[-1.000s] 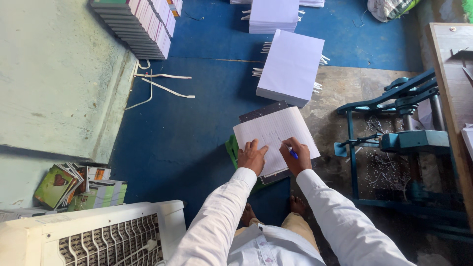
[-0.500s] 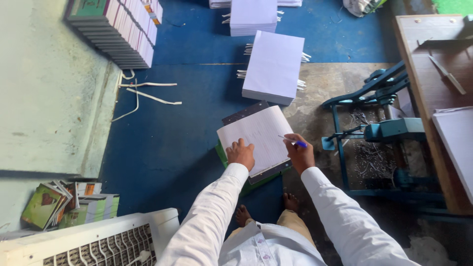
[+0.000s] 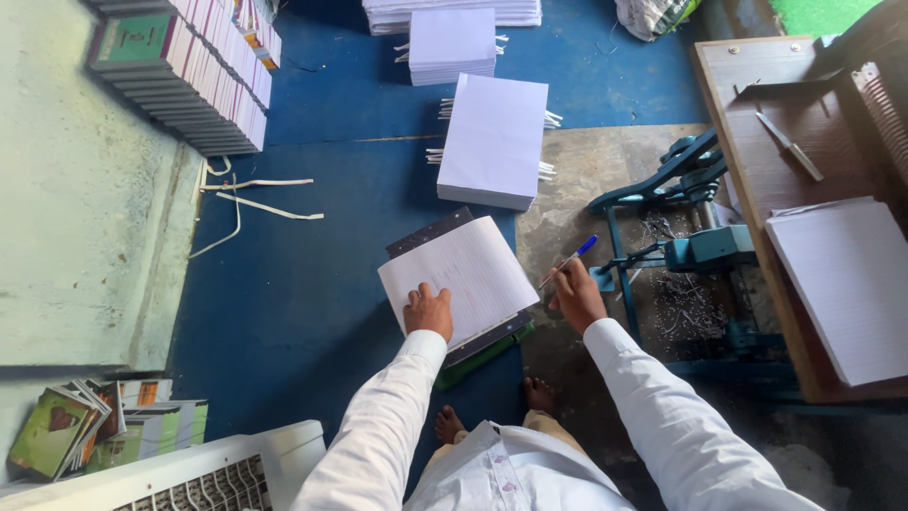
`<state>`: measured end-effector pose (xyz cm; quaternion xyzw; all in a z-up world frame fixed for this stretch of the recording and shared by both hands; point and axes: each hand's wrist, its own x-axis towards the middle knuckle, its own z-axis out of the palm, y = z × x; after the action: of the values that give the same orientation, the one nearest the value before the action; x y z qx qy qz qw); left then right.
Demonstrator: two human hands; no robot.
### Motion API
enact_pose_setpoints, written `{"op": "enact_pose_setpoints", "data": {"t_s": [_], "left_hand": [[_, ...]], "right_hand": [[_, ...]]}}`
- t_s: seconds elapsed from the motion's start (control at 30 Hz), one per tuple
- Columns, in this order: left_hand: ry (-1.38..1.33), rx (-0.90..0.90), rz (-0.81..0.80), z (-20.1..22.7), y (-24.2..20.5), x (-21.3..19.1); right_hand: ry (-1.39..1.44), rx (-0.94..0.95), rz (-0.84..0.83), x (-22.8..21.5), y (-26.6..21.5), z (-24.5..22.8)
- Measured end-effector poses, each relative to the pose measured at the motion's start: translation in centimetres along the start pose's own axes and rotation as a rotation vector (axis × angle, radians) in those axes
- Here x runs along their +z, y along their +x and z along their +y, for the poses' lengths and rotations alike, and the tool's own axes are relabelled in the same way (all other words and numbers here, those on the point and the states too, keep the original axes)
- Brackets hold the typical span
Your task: The person stacks printed covers and paper sheets, places them on a green stool, writes on the top sheet with a pen, and ties the stack with a white string to form a notebook.
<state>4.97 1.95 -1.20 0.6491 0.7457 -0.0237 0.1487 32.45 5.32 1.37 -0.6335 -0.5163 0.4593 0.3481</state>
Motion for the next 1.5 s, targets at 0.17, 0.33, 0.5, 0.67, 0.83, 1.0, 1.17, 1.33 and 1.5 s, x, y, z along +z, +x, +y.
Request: {"op": "enact_pose_setpoints", "data": {"t_s": [0.17, 0.33, 0.5, 0.67, 0.83, 1.0, 1.17, 1.33, 1.5], "left_hand": [[-0.008, -0.035, -0.019, 0.3, -0.2, -0.4], [-0.008, -0.067, -0.035, 0.7, -0.3, -0.3], [-0.005, -0.093, -0.028, 0.9, 0.1, -0.3], [-0.002, -0.124, -0.045, 1.3, 0.1, -0.4], [0.001, -0.153, -0.051, 1.9, -0.1, -1.4], [-0.002, -0.211, -0.110, 3.2, -0.7, -2.6], [0.003, -0.237, -0.114, 4.1, -0.8, -3.4], [-0.030, -0.264, -0.092, 4.3, -0.9, -3.0], [-0.073, -0.284, -0.068, 4.1, -1.0, -1.9]], "right_hand": [[-0.001, 0.033, 0.046, -3.8, 2.1, 1.0], [0.064, 0.098, 0.183, -9.9, 5.2, 2.2], [-0.105, 0.072, 0.347, -17.5, 8.2, 2.7], [-0.134, 0.135, 0.444, -24.2, 11.1, 2.9], [-0.098, 0.172, 0.531, -28.6, 13.7, 1.9], [-0.059, 0.303, 0.555, -31.0, 14.1, 0.2], [-0.153, 0.396, 0.548, -31.4, 14.4, -1.0], [-0.194, 0.430, 0.539, -31.5, 14.5, -2.0], [-0.161, 0.464, 0.524, -32.3, 15.0, -1.8]]}}
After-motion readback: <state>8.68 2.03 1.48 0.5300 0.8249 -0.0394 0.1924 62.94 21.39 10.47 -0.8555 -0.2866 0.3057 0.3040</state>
